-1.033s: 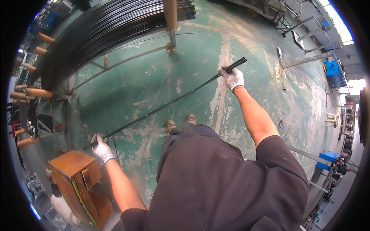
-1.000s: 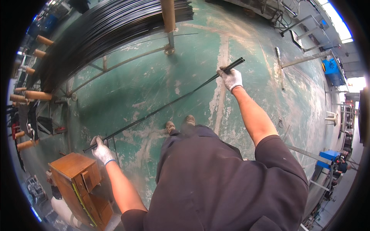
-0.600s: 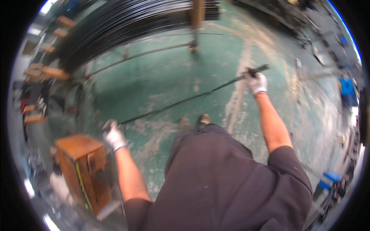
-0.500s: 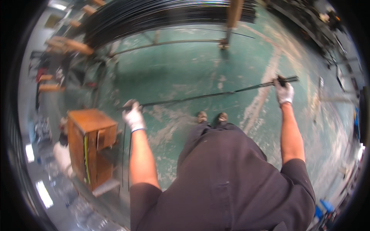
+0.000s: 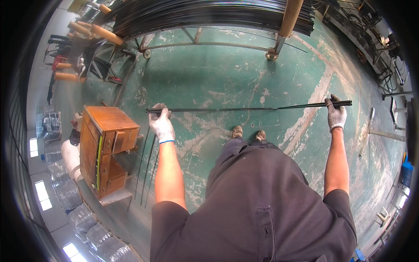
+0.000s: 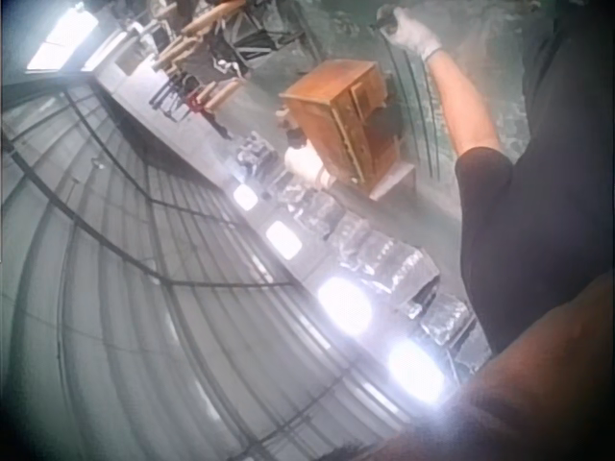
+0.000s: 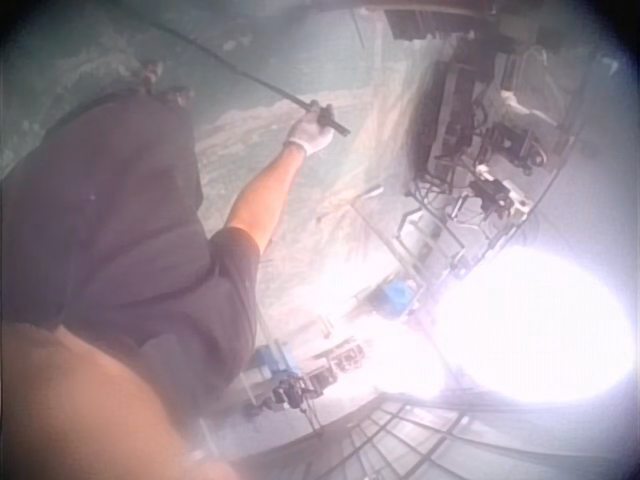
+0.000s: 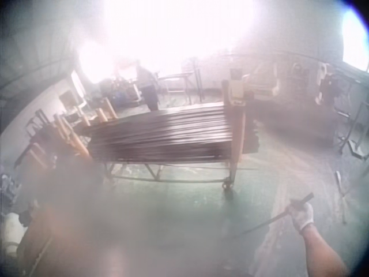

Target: The person operates a manual metal rod bending machine, inserting rods and using a lever to bend them. They then measure the bent rods with a caliper and place them on a wooden table.

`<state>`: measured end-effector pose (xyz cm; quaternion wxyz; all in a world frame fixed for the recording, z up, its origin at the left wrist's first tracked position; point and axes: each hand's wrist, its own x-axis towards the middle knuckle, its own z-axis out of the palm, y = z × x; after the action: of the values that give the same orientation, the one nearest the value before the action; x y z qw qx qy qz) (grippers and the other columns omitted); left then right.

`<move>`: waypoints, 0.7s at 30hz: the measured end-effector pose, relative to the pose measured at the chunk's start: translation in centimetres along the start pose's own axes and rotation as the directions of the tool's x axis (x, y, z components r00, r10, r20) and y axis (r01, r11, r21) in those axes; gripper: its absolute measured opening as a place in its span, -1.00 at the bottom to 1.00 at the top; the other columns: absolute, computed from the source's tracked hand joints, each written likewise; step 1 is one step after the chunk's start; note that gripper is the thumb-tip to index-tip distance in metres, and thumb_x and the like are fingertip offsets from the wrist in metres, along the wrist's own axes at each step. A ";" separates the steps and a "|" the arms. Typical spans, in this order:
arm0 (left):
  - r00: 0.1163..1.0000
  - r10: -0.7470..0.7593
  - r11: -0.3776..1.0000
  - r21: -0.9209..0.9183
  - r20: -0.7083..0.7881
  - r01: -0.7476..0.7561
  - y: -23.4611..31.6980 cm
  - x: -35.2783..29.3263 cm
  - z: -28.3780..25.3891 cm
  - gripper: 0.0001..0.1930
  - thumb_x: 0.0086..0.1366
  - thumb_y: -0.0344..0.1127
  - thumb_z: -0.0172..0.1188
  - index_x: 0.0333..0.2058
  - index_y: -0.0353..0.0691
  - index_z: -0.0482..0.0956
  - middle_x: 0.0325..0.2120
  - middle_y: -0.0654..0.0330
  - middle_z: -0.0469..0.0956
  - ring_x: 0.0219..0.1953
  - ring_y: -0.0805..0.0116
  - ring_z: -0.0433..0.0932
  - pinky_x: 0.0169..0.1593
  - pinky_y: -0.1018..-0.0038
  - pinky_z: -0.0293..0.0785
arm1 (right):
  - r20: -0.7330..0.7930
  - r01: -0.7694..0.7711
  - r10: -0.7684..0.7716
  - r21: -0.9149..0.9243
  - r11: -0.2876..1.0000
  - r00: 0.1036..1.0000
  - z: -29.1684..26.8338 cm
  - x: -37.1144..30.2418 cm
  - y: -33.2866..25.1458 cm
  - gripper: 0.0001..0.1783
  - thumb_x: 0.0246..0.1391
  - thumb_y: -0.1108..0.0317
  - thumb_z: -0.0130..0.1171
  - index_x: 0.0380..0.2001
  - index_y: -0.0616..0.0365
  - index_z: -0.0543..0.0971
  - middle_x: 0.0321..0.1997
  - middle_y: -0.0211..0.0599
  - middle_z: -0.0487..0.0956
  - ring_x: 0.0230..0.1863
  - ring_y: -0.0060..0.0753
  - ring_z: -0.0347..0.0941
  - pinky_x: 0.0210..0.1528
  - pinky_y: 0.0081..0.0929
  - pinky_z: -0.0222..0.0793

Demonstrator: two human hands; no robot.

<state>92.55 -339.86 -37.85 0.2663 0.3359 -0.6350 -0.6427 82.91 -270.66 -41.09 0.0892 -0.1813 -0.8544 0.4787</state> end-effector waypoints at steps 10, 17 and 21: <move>0.999 0.039 0.998 0.057 -0.014 -0.038 1.7 -0.3 0.2 -0.75 0.48 -0.47 0.26 0.10 -0.20 0.59 -0.02 0.24 0.65 -0.06 0.41 0.64 -0.06 0.43 0.64 | -0.049 0.014 -0.015 -0.025 1.000 0.999 -0.4 -1.1 -1.7 -0.53 0.27 0.25 0.48 0.18 0.20 0.69 0.03 -0.18 0.77 0.05 -0.41 0.67 0.20 -0.41 0.54; 0.990 0.131 0.990 0.039 0.048 -0.133 3.2 -0.8 0.0 -0.68 0.57 -0.22 0.25 0.16 -0.23 0.53 0.02 0.11 0.67 0.02 0.28 0.68 -0.02 0.35 0.70 | -0.213 0.105 -0.094 0.040 0.994 0.973 -0.6 -2.7 -2.8 -0.60 0.36 0.29 0.38 0.15 0.27 0.68 -0.02 -0.21 0.77 0.02 -0.46 0.65 0.19 -0.45 0.53; 0.995 0.097 0.986 0.137 0.023 -0.099 4.4 -0.7 0.6 -0.70 0.60 -0.27 0.19 0.18 -0.25 0.51 0.05 0.09 0.66 0.03 0.29 0.67 -0.02 0.33 0.68 | -0.234 0.117 -0.137 -0.098 0.988 0.963 -0.7 -2.4 -2.9 -0.59 0.35 0.23 0.39 0.17 0.19 0.68 -0.07 -0.11 0.79 0.00 -0.40 0.71 0.15 -0.40 0.55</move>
<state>92.18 -339.18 -33.46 0.2686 0.3164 -0.6958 -0.5862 84.67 -272.40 -38.23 0.2148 -0.1861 -0.8664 0.4106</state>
